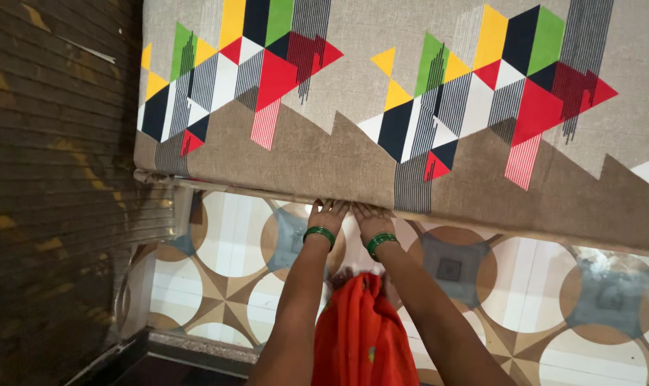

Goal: The person smooths a patterned bedsheet over a mattress by hand, tucks the edges into the frame, and places pillows on the bed.

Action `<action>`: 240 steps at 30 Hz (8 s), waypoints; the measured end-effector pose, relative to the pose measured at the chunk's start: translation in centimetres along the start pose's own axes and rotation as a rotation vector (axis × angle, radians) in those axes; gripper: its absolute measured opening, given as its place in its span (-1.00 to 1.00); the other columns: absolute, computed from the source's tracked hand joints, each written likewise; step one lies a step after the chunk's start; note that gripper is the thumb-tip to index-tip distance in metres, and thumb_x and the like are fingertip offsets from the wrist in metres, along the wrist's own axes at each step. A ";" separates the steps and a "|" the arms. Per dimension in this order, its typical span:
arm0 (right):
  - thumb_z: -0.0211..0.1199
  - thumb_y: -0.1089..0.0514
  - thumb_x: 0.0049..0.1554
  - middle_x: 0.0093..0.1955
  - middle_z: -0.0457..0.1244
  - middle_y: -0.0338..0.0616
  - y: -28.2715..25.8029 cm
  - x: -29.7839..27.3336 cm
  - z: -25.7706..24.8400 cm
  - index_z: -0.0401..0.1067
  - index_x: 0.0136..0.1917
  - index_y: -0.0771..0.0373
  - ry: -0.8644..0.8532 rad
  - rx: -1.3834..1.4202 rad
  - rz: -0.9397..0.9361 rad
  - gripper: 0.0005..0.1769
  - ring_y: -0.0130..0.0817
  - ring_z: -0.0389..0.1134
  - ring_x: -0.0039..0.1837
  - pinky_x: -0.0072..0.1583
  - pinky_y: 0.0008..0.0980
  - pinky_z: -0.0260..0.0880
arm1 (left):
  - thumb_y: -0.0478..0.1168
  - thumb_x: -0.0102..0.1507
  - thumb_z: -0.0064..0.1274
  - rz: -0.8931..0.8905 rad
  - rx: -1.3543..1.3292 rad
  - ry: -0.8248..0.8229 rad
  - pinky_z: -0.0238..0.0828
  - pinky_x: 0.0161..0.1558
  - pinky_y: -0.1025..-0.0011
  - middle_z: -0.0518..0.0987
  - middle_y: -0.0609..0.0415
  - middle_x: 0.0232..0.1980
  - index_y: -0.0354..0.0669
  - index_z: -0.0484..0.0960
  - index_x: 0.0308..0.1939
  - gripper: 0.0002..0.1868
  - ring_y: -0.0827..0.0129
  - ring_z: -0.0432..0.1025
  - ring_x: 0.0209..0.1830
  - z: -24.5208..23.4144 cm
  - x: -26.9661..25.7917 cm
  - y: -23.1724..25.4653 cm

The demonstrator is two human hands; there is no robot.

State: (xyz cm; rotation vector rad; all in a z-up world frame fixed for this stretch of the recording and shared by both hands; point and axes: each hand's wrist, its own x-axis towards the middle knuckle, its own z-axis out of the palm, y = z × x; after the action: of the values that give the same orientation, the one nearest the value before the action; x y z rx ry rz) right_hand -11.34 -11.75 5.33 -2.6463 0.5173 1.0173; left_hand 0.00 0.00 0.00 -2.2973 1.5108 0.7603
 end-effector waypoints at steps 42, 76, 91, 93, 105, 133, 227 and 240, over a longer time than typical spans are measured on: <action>-0.26 -0.32 0.28 0.76 -0.46 -0.21 6.0 4.3 -8.1 -0.36 0.70 0.12 0.318 0.096 0.336 -0.11 -0.33 -0.48 0.72 0.59 0.16 -0.45 | 0.43 0.06 0.24 -0.475 -0.421 0.149 -0.54 0.54 -0.21 -0.48 -0.19 0.68 0.19 -0.38 0.63 0.36 -0.01 -0.54 0.69 -16.8 2.7 -7.8; -0.22 -0.30 0.28 0.75 -0.47 -0.20 0.7 17.1 -19.9 -0.31 0.67 0.17 0.451 0.097 0.190 -0.11 -0.29 -0.48 0.72 0.57 0.17 -0.53 | 0.43 0.04 0.26 -0.502 -0.512 -0.182 -0.74 0.44 -0.36 -0.72 -0.32 0.63 0.08 -0.59 0.62 0.50 -0.20 -0.79 0.63 -18.5 5.9 -10.1; -0.06 -0.23 0.29 0.77 -0.30 -0.07 4.2 21.1 -21.9 -0.16 0.70 0.22 0.690 0.093 0.017 -0.11 -0.19 -0.35 0.76 0.59 0.26 -0.32 | 0.53 -0.04 0.23 -0.487 -0.561 -0.145 -0.76 0.43 -0.38 -0.70 -0.24 0.65 0.12 -0.58 0.63 0.56 -0.18 -0.79 0.63 -16.5 6.3 -10.7; -0.11 -0.23 0.28 0.77 -0.35 -0.08 6.1 22.1 -23.7 -0.17 0.68 0.23 0.587 0.130 0.149 -0.13 -0.16 -0.39 0.74 0.54 0.26 -0.32 | 0.53 -0.03 0.22 -0.483 -0.560 -0.137 -0.77 0.43 -0.39 -0.70 -0.26 0.65 0.11 -0.58 0.63 0.56 -0.20 -0.79 0.63 -16.0 6.5 -10.8; -0.32 -0.30 0.29 0.75 -0.52 -0.18 -4.4 23.9 -25.4 -0.36 0.68 0.15 0.391 -0.052 0.039 -0.13 -0.26 -0.55 0.72 0.58 0.13 -0.54 | 0.59 0.01 0.10 -0.444 -0.534 -0.206 -0.72 0.42 -0.40 -0.64 -0.25 0.67 0.06 -0.52 0.64 0.49 -0.21 -0.73 0.64 -15.2 7.2 -11.0; -0.15 -0.31 0.28 0.76 -0.40 -0.05 -4.4 28.6 -26.2 -0.23 0.69 0.24 0.553 0.190 0.173 -0.08 -0.17 -0.46 0.73 0.57 0.22 -0.48 | 0.58 0.17 -0.13 -0.876 -0.675 -0.010 -0.65 0.53 -0.19 -0.57 -0.11 0.69 -0.08 -0.48 0.60 0.31 0.08 -0.63 0.69 -17.4 -2.2 -31.6; -0.15 -0.29 0.32 0.77 -0.44 -0.10 -10.6 37.2 -36.2 -0.28 0.70 0.23 0.565 0.256 0.288 -0.10 -0.20 -0.48 0.75 0.60 0.24 -0.51 | 0.58 0.13 -0.10 -0.579 -0.568 -0.005 -0.59 0.53 -0.24 -0.53 0.02 0.69 0.06 -0.40 0.62 0.28 0.15 -0.63 0.68 -23.8 8.8 -41.6; -0.18 -0.24 0.31 0.75 -0.47 -0.19 -22.8 39.7 -39.1 -0.34 0.69 0.19 0.362 -0.005 -0.038 -0.13 -0.33 -0.48 0.71 0.58 0.14 -0.48 | 0.48 -0.23 0.41 -0.669 -0.596 -0.030 -0.65 0.45 -0.45 -0.63 -0.05 0.68 0.02 -0.45 0.64 0.70 -0.01 -0.77 0.65 -25.3 9.6 -46.0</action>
State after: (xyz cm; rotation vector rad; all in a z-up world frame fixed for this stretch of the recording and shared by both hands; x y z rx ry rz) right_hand 48.72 -14.48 9.00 -2.8445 0.5326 0.5278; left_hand 51.78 -1.28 13.09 -2.9197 0.4305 1.1161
